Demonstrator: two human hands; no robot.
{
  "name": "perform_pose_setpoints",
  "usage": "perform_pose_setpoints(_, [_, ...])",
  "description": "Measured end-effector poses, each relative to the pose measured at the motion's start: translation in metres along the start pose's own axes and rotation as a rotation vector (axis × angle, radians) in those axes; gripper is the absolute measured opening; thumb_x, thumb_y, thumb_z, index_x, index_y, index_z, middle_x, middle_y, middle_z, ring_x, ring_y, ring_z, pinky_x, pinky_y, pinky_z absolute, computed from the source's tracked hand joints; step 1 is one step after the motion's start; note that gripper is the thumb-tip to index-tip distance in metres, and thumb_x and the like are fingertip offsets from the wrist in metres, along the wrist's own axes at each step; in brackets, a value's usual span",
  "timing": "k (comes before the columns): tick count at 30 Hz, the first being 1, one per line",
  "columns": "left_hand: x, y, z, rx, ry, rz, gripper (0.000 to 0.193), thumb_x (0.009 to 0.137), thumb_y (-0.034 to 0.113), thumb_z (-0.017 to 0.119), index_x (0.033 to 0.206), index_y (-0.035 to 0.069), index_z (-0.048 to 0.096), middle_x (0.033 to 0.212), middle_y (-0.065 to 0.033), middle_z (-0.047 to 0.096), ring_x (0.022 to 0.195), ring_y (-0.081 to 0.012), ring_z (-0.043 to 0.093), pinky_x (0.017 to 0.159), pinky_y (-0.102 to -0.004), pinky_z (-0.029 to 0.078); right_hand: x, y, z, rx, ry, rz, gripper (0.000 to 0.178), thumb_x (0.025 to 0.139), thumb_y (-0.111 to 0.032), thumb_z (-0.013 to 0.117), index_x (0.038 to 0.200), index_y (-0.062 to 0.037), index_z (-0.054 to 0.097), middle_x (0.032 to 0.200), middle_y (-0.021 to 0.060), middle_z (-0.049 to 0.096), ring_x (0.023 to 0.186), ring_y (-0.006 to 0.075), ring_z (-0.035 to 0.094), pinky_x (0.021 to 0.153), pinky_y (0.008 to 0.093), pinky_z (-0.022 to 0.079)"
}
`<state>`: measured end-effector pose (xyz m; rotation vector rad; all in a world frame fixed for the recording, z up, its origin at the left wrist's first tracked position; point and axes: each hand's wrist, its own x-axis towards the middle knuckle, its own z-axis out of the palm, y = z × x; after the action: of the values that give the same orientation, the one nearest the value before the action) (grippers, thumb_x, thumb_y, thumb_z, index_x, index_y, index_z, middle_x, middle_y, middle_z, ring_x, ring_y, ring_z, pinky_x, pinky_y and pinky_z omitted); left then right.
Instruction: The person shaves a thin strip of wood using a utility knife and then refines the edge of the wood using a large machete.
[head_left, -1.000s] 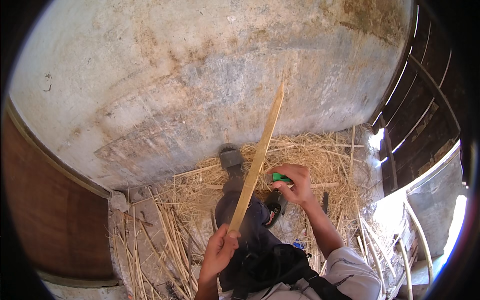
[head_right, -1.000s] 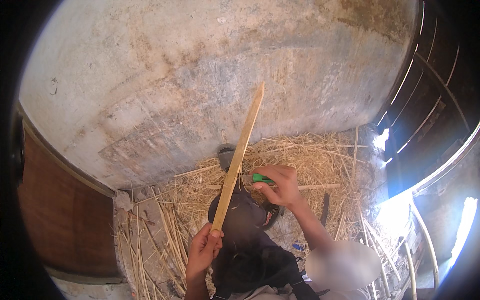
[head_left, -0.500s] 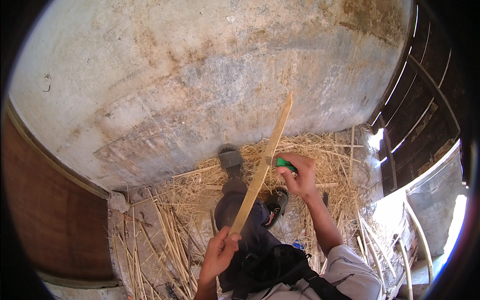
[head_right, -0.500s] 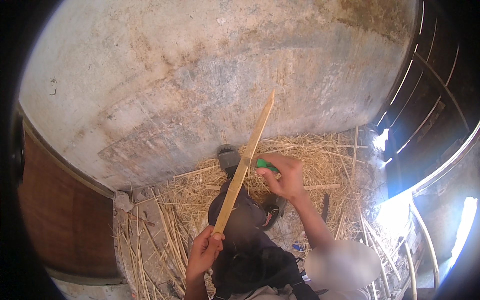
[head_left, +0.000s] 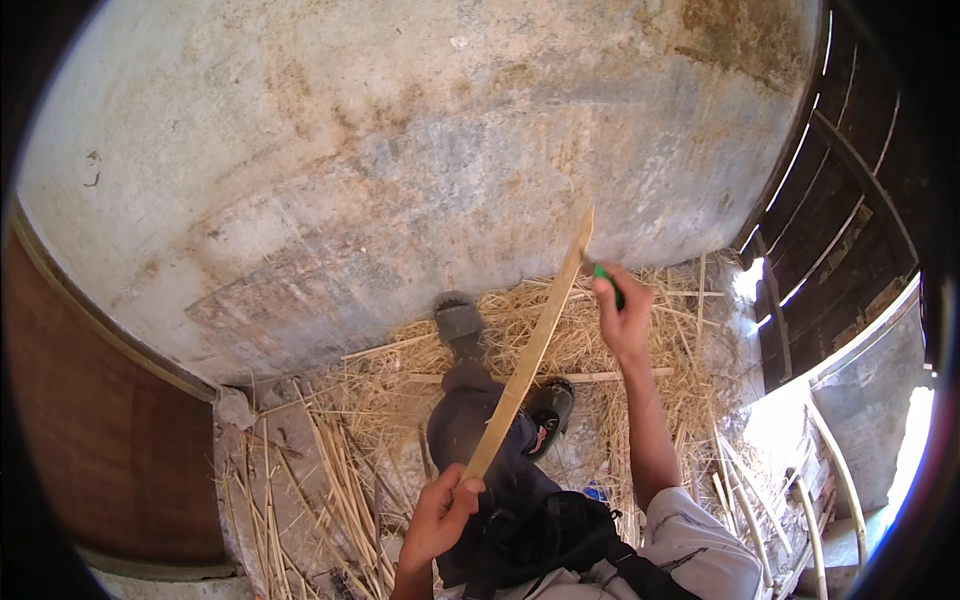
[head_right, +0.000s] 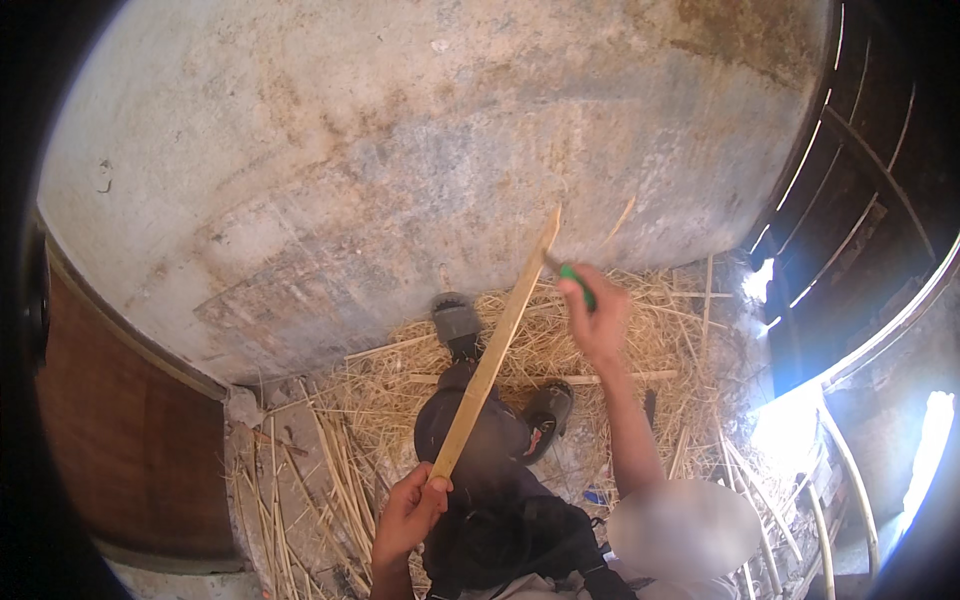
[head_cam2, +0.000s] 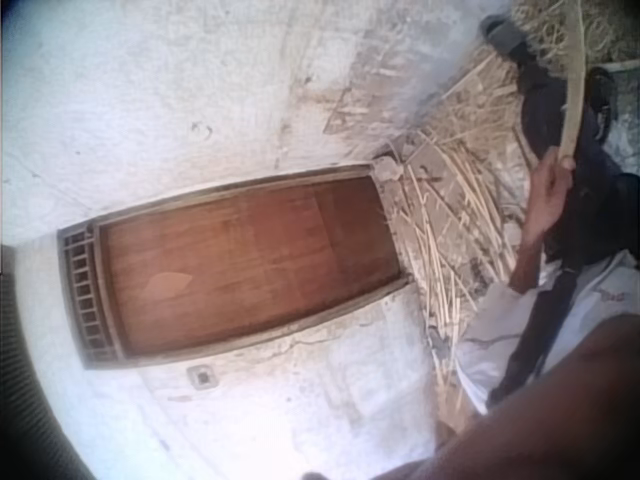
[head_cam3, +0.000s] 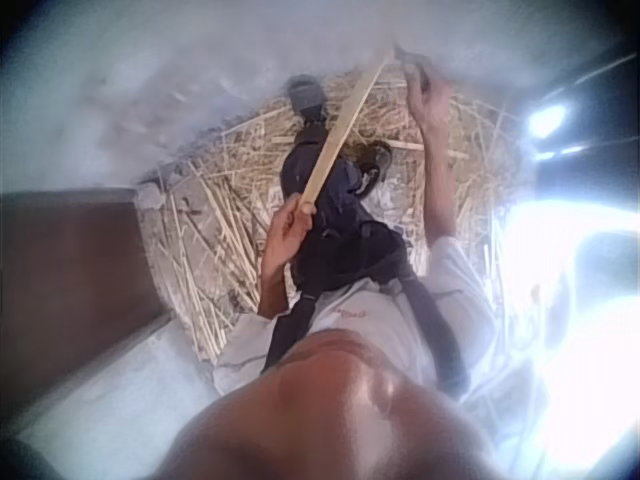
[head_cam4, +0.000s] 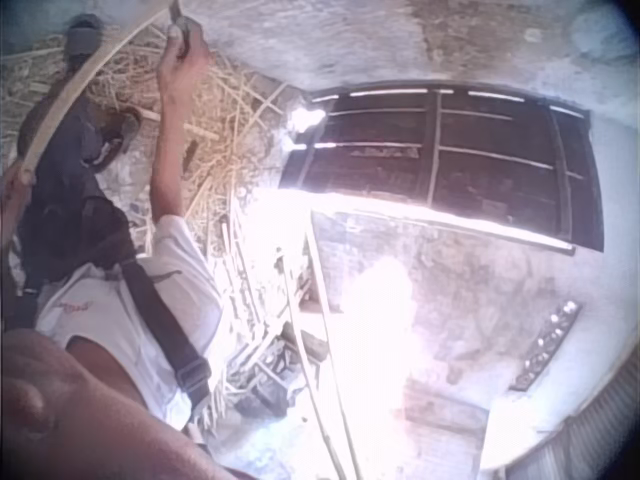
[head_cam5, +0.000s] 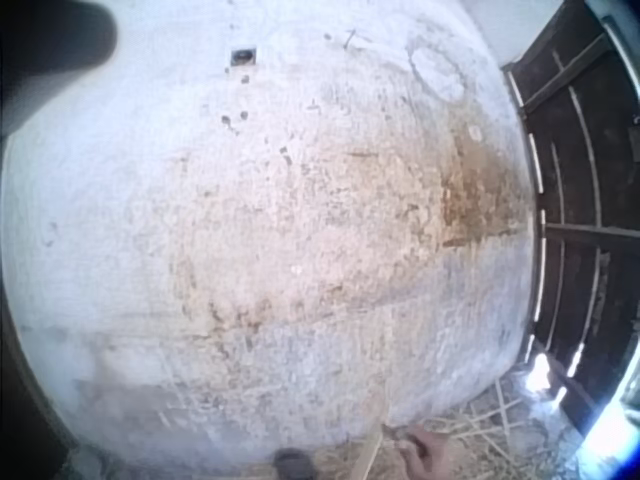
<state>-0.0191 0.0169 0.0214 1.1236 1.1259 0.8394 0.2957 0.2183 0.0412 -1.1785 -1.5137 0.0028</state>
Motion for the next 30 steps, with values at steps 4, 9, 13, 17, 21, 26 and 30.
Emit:
perform_pose_setpoints(4, [-0.008, -0.004, -0.002, 0.064, -0.088, -0.03, 0.024, 0.111, 0.028, 0.055, 0.106, 0.006, 0.062, 0.07, 0.0046, 0.052, 0.058, -0.0015, 0.042, 0.053, -0.0205, 0.032, 0.03, 0.044, -0.015, 0.002, 0.072, 0.229, 0.04, 0.11, -0.038, 0.055, 0.11, -0.0032, 0.075, 0.068, -0.0036, 0.05, 0.058, 0.0075, 0.036, 0.053, 0.0286, 0.027])
perform_pose_setpoints(9, [-0.001, -0.009, -0.002, 0.05, -0.049, -0.015, 0.022, 0.111, 0.025, 0.057, 0.108, 0.005, 0.065, 0.073, 0.0045, 0.054, 0.062, -0.0019, 0.044, 0.056, -0.0215, 0.034, 0.019, 0.081, -0.022, 0.226, -0.024, 0.482, 0.046, 0.112, -0.043, 0.048, 0.11, -0.005, 0.073, 0.066, -0.0069, 0.038, 0.059, 0.0051, 0.03, 0.054, 0.0269, 0.025])
perform_pose_setpoints(13, [0.009, -0.005, -0.004, -0.049, -0.026, -0.074, 0.024, 0.112, 0.027, 0.055, 0.109, 0.005, 0.064, 0.072, 0.0052, 0.052, 0.058, -0.0005, 0.041, 0.052, -0.0205, 0.031, -0.005, 0.054, -0.019, 0.515, -0.231, 0.683, 0.049, 0.11, -0.049, 0.051, 0.121, -0.0042, 0.068, 0.068, -0.0068, 0.036, 0.057, 0.005, 0.03, 0.052, 0.0248, 0.024])
perform_pose_setpoints(17, [0.013, 0.005, 0.002, -0.124, -0.027, -0.102, 0.025, 0.113, 0.027, 0.052, 0.111, 0.004, 0.064, 0.071, 0.0058, 0.049, 0.056, -0.0001, 0.039, 0.05, -0.0195, 0.029, -0.016, 0.004, -0.017, 0.913, -0.325, 0.67, 0.055, 0.106, -0.048, 0.059, 0.135, -0.0012, 0.061, 0.068, -0.0067, 0.035, 0.054, 0.0034, 0.029, 0.05, 0.0234, 0.022])
perform_pose_setpoints(21, [0.018, 0.013, 0.009, -0.022, -0.021, -0.028, 0.034, 0.114, 0.032, 0.05, 0.12, 0.002, 0.064, 0.071, 0.0031, 0.049, 0.056, -0.0023, 0.039, 0.05, -0.0195, 0.029, -0.016, -0.028, -0.007, 1.029, -0.404, 0.616, 0.055, 0.104, -0.04, 0.066, 0.142, -0.0004, 0.058, 0.069, -0.008, 0.038, 0.054, 0.0024, 0.03, 0.05, 0.0224, 0.021])
perform_pose_setpoints(26, [0.018, 0.012, 0.006, -0.018, -0.012, 0.026, 0.036, 0.113, 0.023, 0.049, 0.136, 0.0, 0.063, 0.078, 0.0007, 0.055, 0.062, -0.005, 0.046, 0.056, -0.0215, 0.037, -0.012, -0.043, 0.001, 0.864, -0.341, 0.682, 0.037, 0.104, -0.029, 0.066, 0.129, -0.0015, 0.068, 0.07, -0.0105, 0.04, 0.056, 0.0016, 0.03, 0.053, 0.021, 0.025])
perform_pose_setpoints(30, [0.016, 0.007, 0.006, -0.037, 0.054, 0.087, 0.034, 0.111, 0.016, 0.054, 0.138, -0.001, 0.065, 0.085, -0.0008, 0.058, 0.067, -0.0057, 0.05, 0.06, -0.0223, 0.041, -0.006, -0.052, -0.003, 0.885, -0.352, 0.715, 0.032, 0.103, -0.025, 0.068, 0.126, -0.0025, 0.069, 0.071, -0.0088, 0.046, 0.057, 0.0015, 0.033, 0.055, 0.0217, 0.028])
